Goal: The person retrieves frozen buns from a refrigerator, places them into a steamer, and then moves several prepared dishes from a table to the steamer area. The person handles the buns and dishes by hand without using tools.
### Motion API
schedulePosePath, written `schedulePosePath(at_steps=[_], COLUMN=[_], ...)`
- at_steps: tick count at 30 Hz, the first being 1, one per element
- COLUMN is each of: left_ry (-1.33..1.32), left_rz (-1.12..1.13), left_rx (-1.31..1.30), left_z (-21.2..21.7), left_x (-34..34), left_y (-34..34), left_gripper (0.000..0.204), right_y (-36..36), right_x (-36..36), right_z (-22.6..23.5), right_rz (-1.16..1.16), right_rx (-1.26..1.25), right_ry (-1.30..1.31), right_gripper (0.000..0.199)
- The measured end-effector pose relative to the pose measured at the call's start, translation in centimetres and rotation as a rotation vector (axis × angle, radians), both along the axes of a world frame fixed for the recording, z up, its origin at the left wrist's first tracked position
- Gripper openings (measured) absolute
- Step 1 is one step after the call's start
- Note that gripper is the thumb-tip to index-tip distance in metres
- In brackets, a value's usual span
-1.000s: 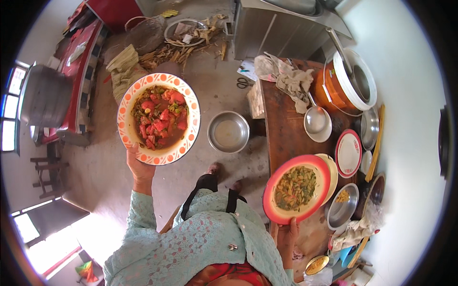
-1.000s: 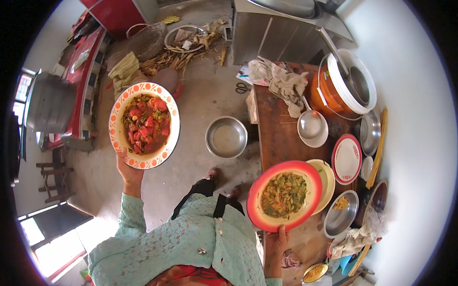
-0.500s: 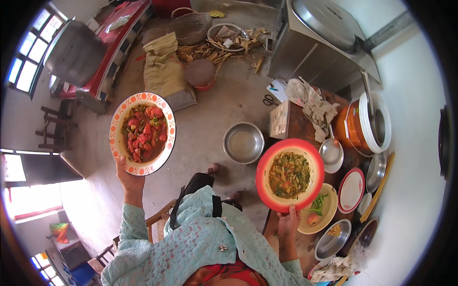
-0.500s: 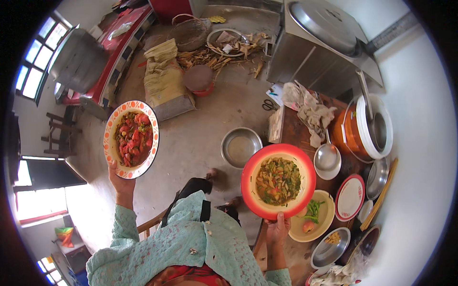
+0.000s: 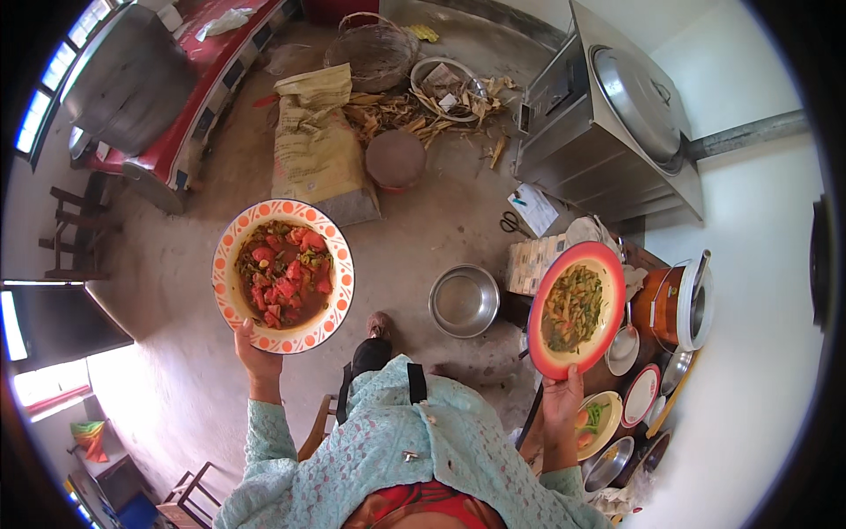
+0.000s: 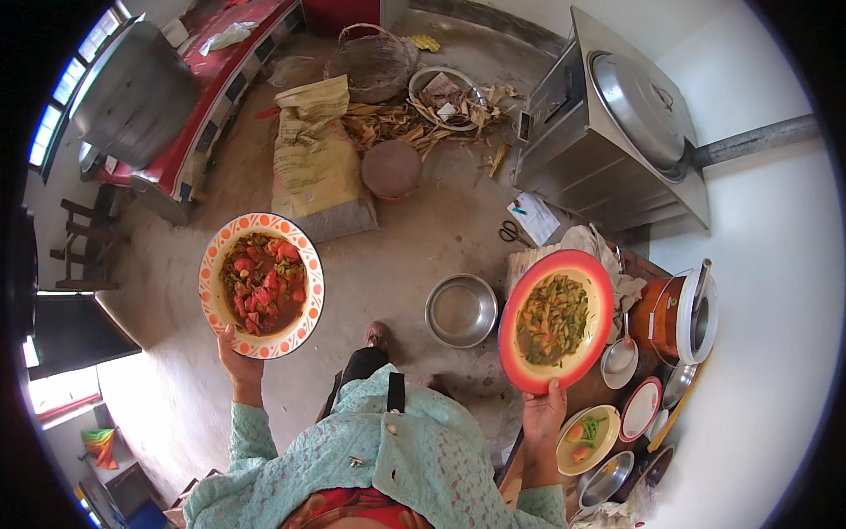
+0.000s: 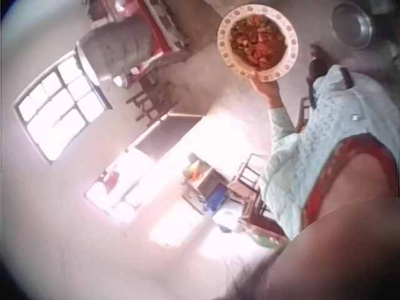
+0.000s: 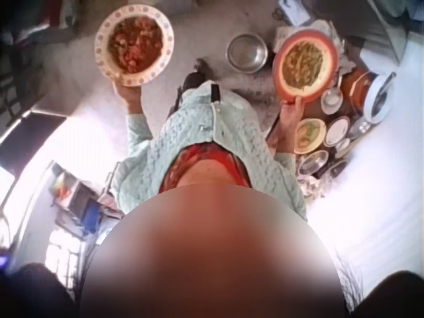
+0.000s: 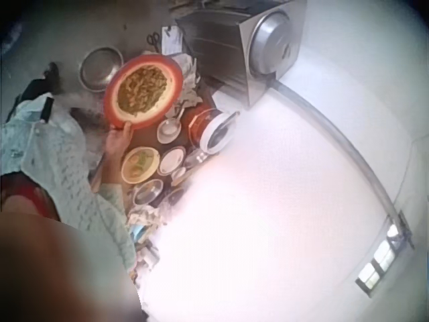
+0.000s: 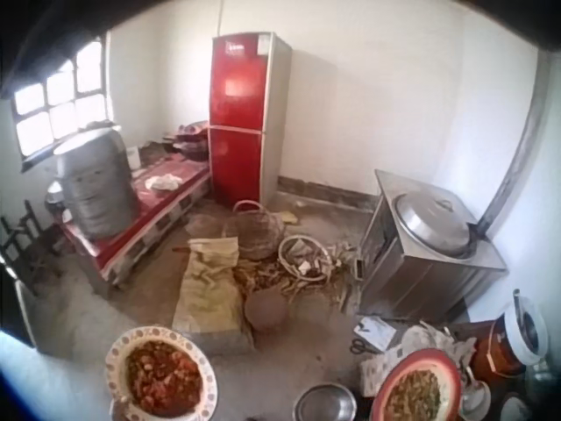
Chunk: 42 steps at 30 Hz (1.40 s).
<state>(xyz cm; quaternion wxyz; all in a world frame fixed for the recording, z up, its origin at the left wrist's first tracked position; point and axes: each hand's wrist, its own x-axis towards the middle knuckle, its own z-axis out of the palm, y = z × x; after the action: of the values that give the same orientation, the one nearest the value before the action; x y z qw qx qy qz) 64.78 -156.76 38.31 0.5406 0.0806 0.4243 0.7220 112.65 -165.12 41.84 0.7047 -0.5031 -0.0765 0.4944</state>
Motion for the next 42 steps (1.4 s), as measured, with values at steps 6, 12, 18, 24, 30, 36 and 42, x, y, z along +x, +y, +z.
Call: schedulePosePath(at_steps=[6,12,18,24,30,36,42], left_ry=[-0.003,-0.033,-0.013,-0.006,-0.061,-0.081,-0.149], left_rz=[-0.068,-0.149,-0.27,-0.325,-0.401,-0.552,-0.719], left_rx=[0.004,0.06,0.097,0.118,0.082,0.064,0.071], left_z=[-0.4,1.0,3.0,4.9,3.7,2.9,2.7], left_x=[-1.4,1.4,4.2,8.5,11.9,16.8,22.9], left_y=[6.8,15.3,23.6,32.3,41.6,50.9,59.3], left_gripper=[0.051,0.056,0.057,0.054,0.057,0.061,0.062], right_y=[5.5,12.1,20.1,28.1,34.9,38.4,39.9], right_x=[-0.6,-0.2,2.1,5.2,8.9,11.6,13.1], right_z=[0.8,1.5,-0.2,0.0,1.1,0.9,2.1], right_rz=[-0.012,-0.077,-0.11,-0.219,-0.291,-0.406,-0.548], right_rx=[0.014,0.031,0.108,0.087,0.104,0.047,-0.011], right_ry=[-0.008,-0.004,0.074,0.086,0.025,0.028,0.115], right_gripper=[0.024,0.019,0.018,0.015,0.016,0.02,0.019])
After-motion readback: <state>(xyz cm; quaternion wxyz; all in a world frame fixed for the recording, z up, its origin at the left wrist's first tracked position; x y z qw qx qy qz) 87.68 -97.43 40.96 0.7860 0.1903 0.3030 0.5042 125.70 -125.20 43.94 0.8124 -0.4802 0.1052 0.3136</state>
